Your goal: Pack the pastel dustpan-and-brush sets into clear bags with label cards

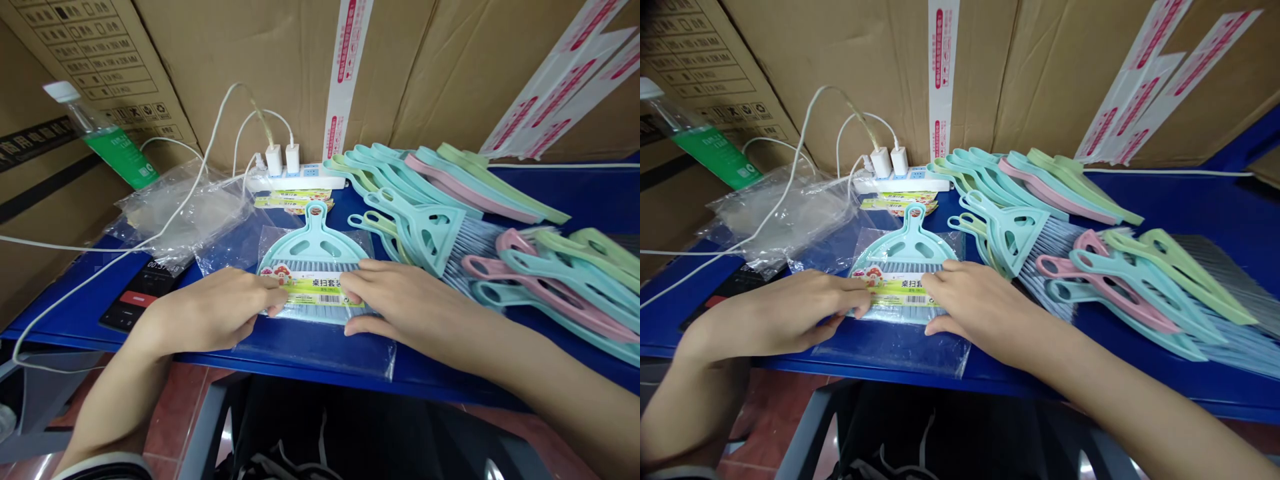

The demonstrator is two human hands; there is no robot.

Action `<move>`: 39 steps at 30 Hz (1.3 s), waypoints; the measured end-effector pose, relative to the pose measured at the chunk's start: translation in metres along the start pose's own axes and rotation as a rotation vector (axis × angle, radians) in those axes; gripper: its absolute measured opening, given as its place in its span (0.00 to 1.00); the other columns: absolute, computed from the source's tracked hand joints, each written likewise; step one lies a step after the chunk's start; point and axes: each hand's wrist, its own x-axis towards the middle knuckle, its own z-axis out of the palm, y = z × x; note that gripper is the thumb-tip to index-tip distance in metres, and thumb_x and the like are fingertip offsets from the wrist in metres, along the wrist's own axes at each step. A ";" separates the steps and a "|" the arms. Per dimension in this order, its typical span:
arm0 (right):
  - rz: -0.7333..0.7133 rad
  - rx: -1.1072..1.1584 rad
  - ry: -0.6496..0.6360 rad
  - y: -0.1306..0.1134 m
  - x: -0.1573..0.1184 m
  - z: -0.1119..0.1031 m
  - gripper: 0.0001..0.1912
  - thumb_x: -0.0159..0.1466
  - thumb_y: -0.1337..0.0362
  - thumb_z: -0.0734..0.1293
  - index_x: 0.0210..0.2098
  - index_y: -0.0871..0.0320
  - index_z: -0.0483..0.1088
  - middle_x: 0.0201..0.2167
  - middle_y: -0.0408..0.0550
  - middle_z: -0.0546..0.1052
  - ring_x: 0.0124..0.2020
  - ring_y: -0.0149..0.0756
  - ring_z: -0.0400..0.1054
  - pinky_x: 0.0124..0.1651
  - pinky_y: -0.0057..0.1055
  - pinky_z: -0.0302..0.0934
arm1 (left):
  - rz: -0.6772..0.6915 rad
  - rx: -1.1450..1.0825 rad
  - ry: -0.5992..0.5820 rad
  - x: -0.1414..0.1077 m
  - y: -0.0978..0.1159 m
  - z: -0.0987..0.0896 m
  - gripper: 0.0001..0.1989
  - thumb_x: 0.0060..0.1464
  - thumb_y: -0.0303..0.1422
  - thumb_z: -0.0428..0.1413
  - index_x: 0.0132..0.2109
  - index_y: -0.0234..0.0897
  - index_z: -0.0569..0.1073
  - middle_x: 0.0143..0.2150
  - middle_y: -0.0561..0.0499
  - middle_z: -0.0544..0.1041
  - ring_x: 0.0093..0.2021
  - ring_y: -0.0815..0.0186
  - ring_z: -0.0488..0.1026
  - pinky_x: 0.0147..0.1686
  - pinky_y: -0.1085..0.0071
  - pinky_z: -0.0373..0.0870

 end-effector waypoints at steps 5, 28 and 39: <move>-0.004 0.132 -0.070 0.002 0.000 -0.002 0.16 0.61 0.65 0.73 0.29 0.55 0.60 0.29 0.44 0.71 0.31 0.38 0.66 0.31 0.30 0.56 | 0.088 0.003 0.005 0.003 0.001 0.000 0.32 0.53 0.15 0.48 0.60 0.48 0.67 0.56 0.48 0.75 0.50 0.62 0.76 0.42 0.71 0.71; -0.284 0.241 -0.155 0.015 -0.011 0.000 0.16 0.66 0.64 0.68 0.53 0.51 0.75 0.43 0.49 0.78 0.48 0.42 0.70 0.53 0.41 0.62 | 0.106 -0.007 0.080 0.002 0.005 -0.001 0.25 0.59 0.21 0.52 0.57 0.54 0.74 0.50 0.50 0.79 0.47 0.63 0.78 0.39 0.74 0.73; -0.292 0.199 -0.037 0.024 -0.027 0.010 0.14 0.70 0.62 0.61 0.50 0.52 0.76 0.45 0.52 0.78 0.52 0.44 0.70 0.52 0.41 0.64 | 0.093 -0.068 0.008 -0.001 0.000 -0.008 0.18 0.56 0.40 0.63 0.53 0.46 0.77 0.45 0.47 0.78 0.46 0.59 0.77 0.41 0.69 0.71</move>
